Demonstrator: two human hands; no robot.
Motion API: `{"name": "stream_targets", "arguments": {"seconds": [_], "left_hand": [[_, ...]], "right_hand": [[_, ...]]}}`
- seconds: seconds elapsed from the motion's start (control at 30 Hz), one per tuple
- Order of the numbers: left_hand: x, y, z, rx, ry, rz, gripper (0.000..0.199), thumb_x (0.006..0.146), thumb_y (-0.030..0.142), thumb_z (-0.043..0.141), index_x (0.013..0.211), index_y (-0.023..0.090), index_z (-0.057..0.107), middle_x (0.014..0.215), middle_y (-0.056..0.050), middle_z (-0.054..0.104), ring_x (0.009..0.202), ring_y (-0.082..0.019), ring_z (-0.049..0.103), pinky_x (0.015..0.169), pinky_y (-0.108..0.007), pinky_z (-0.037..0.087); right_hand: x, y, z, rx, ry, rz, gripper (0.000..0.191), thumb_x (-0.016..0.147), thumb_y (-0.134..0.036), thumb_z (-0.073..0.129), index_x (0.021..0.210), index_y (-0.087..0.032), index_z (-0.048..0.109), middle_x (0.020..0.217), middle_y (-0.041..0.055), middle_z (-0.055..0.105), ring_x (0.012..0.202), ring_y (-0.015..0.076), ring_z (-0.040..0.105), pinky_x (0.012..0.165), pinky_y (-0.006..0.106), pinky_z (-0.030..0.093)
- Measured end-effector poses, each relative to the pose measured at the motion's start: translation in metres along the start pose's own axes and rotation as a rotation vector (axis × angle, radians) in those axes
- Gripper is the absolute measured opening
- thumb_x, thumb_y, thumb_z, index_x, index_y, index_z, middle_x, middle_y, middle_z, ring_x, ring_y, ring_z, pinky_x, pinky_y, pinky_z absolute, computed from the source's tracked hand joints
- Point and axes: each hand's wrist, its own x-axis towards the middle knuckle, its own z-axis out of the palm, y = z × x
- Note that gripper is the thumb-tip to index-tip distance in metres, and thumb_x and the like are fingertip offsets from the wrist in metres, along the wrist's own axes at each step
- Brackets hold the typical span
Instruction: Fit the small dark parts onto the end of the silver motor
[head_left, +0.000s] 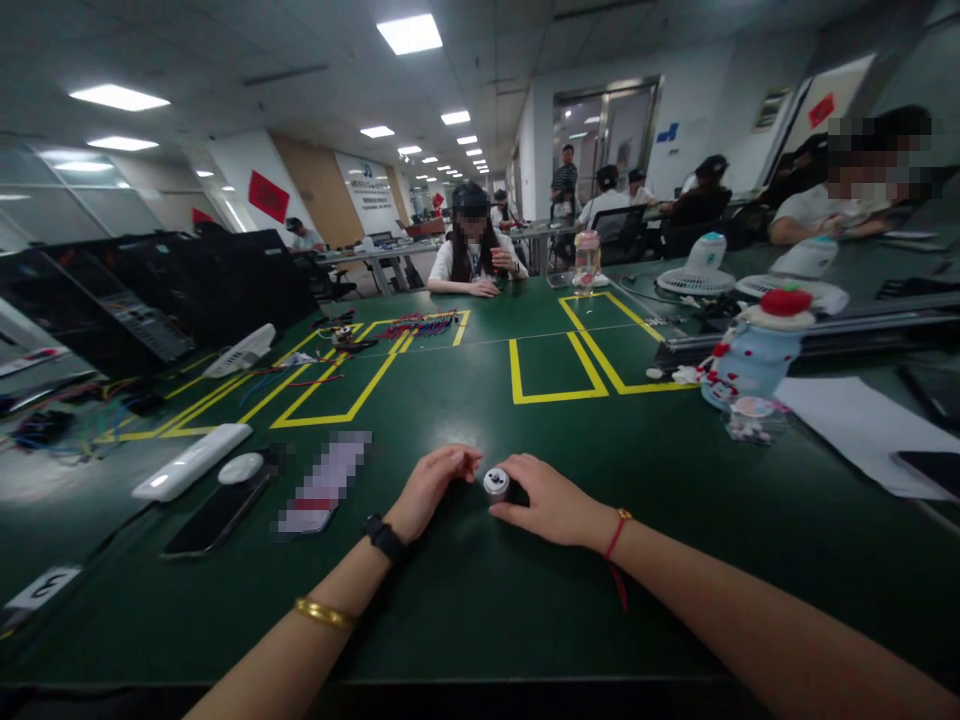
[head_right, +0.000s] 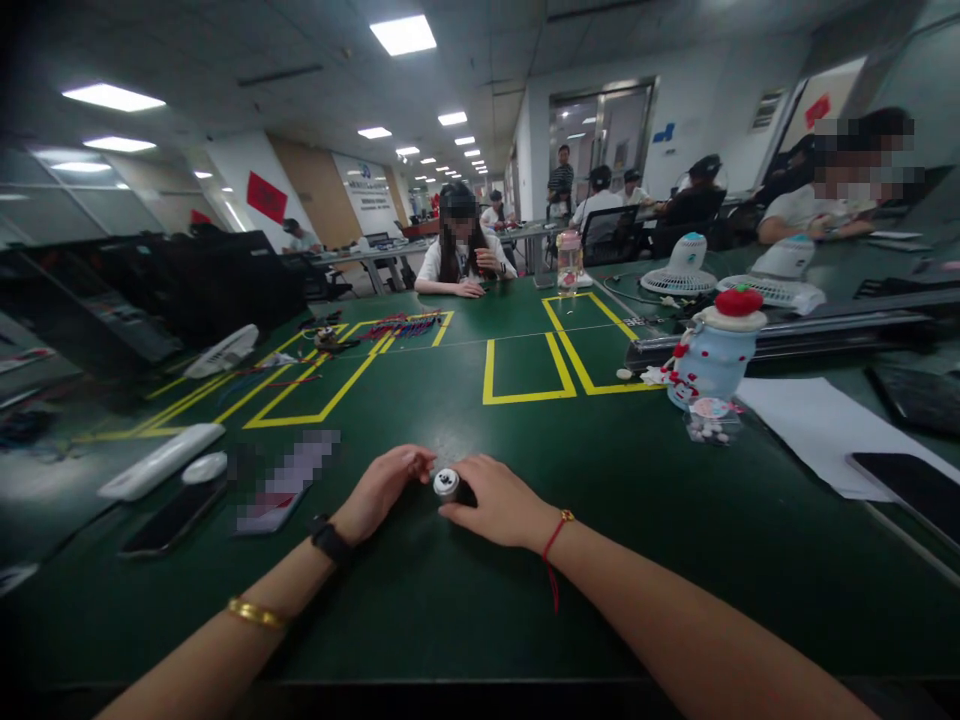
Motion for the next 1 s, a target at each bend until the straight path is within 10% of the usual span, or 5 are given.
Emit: {"name": "stream_targets", "arguments": {"seconds": [0.57, 1.0], "left_hand": [[-0.002, 0.010, -0.002, 0.226, -0.276, 0.039, 0.026, 0.095, 0.028, 0.053, 0.112, 0.019, 0.070, 0.109, -0.008, 0.064, 0.103, -0.023, 0.057, 0.095, -0.035, 0.041], [0.006, 0.007, -0.001, 0.225, -0.247, 0.067, 0.026, 0.099, 0.027, 0.046, 0.111, 0.022, 0.069, 0.104, -0.006, 0.064, 0.095, -0.020, 0.059, 0.086, -0.033, 0.045]], "right_hand": [[0.004, -0.004, -0.002, 0.002, -0.025, 0.041, 0.022, 0.082, -0.030, 0.070, 0.095, -0.018, 0.057, 0.094, 0.0046, 0.060, 0.087, 0.0207, 0.053, 0.078, 0.034, 0.043], [0.007, -0.004, -0.002, 0.000, -0.081, 0.092, 0.028, 0.080, -0.027, 0.070, 0.104, -0.019, 0.056, 0.105, 0.0069, 0.062, 0.097, 0.0238, 0.053, 0.085, 0.037, 0.041]]}}
